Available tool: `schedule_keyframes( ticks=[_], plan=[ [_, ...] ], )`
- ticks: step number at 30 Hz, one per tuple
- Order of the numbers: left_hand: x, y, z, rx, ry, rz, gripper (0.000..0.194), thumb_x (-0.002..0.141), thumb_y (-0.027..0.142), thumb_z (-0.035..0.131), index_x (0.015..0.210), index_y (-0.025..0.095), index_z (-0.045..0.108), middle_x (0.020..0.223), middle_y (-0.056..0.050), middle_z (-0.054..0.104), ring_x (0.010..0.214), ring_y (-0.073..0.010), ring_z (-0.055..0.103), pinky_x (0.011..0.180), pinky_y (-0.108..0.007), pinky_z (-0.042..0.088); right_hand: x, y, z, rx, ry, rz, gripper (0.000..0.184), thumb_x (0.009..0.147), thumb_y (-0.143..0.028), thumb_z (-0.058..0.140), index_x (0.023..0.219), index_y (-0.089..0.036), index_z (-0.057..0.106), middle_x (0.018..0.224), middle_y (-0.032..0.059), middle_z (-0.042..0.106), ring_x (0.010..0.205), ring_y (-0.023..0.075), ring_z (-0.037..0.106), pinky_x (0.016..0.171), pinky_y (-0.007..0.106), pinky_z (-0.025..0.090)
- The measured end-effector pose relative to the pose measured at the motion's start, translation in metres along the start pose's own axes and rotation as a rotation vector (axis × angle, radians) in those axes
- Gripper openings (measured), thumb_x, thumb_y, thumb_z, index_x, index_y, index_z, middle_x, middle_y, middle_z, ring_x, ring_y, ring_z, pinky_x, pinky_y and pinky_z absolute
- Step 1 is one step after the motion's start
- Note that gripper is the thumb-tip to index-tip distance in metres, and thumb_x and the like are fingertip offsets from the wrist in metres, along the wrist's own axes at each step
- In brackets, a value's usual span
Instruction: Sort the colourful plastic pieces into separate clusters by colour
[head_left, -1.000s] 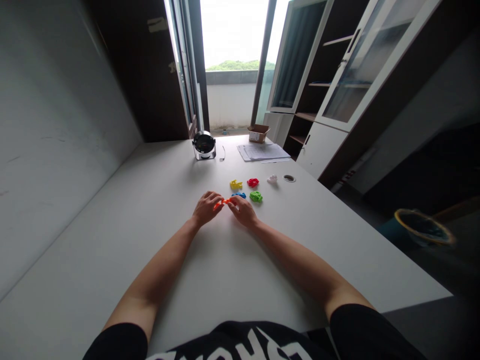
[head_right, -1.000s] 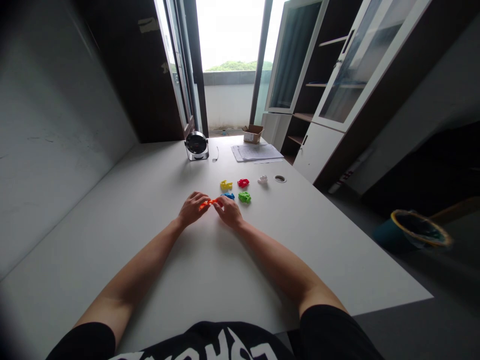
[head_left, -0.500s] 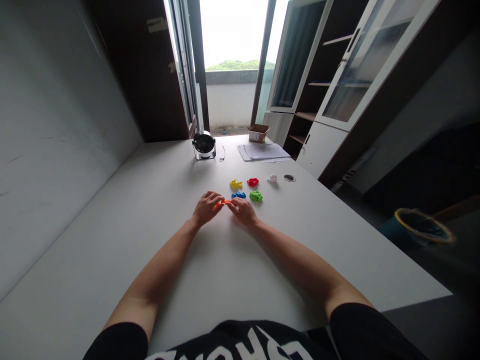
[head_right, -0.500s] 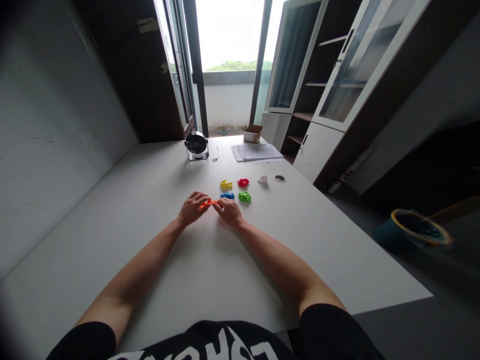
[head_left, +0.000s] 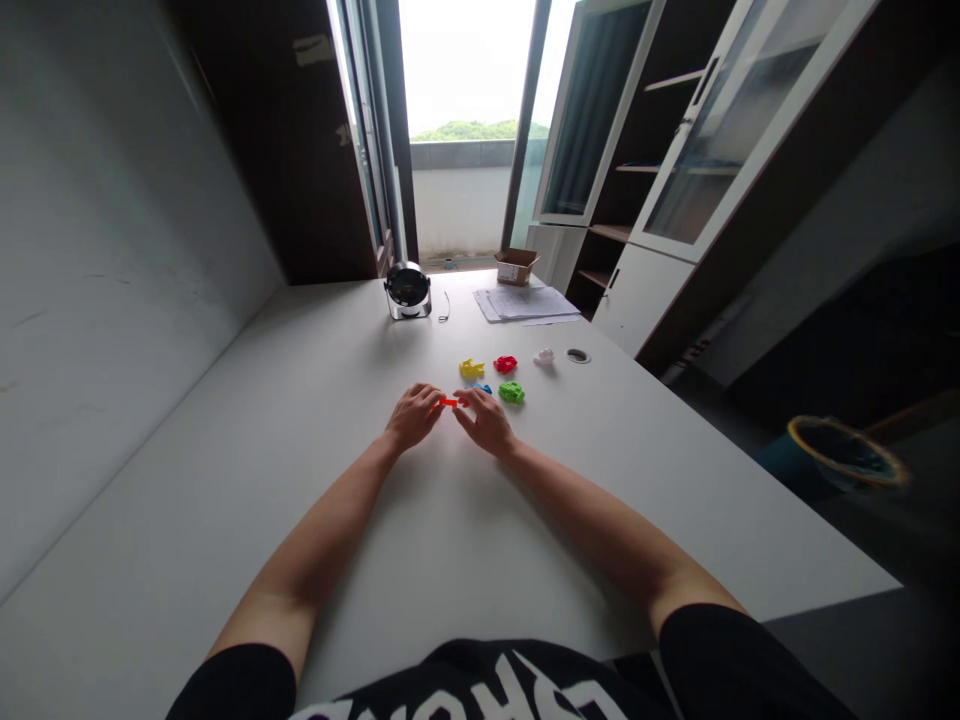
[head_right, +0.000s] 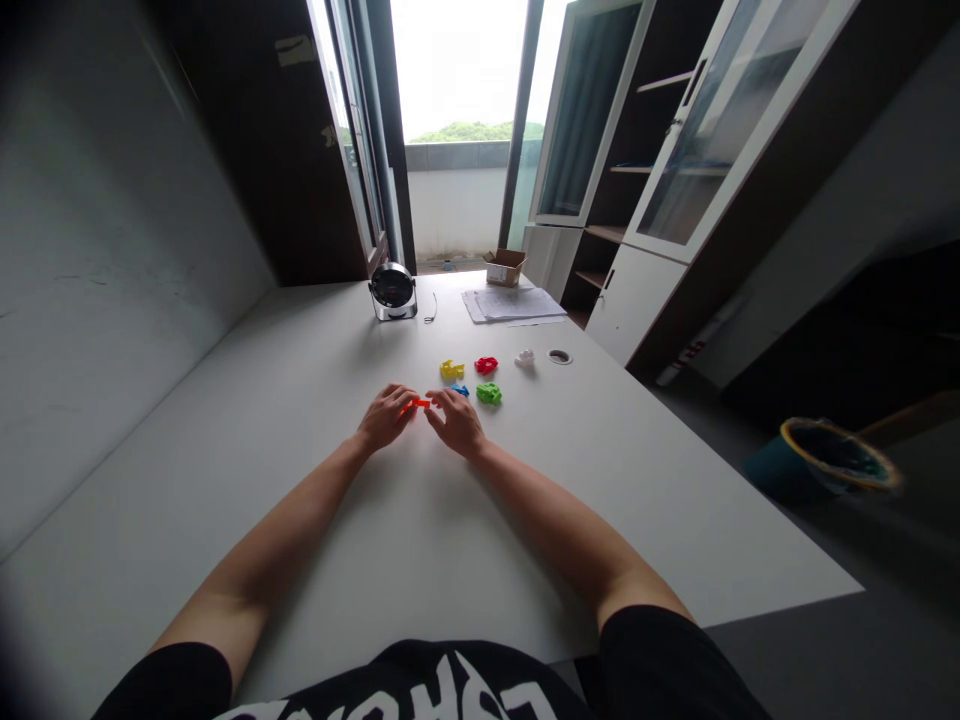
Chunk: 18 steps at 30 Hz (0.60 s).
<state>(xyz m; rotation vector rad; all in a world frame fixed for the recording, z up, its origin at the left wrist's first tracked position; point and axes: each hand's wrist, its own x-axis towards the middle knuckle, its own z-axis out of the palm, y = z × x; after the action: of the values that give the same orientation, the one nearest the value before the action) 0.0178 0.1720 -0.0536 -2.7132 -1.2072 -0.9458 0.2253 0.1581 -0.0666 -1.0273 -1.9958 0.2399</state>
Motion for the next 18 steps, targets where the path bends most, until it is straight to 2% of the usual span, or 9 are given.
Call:
schedule_keyframes(
  ticks=[13,18],
  plan=[
    [0.0,0.0,0.0,-0.037,-0.026,0.005,0.022,0.102,0.03,0.042,0.105,0.023,0.063,0.109,-0.008,0.066,0.11,-0.024,0.055,0.096,-0.044,0.048,0.0,0.002,-0.001,-0.064,-0.044,-0.06,0.022,0.093,-0.032,0.061,0.113,-0.026,0.063,0.108,0.0083,0.063,0.103,0.0263,0.058,0.094,0.042,0.046],
    [0.0,-0.005,0.002,-0.033,-0.005,-0.019,0.024,0.1,0.031,0.047,0.115,0.024,0.063,0.112,-0.008,0.066,0.111,-0.0252,0.055,0.098,-0.045,0.047,0.008,0.014,-0.012,-0.119,0.035,-0.037,0.018,0.092,-0.033,0.061,0.107,-0.024,0.063,0.107,0.0089,0.063,0.104,0.0267,0.057,0.096,0.042,0.045]
  ],
)
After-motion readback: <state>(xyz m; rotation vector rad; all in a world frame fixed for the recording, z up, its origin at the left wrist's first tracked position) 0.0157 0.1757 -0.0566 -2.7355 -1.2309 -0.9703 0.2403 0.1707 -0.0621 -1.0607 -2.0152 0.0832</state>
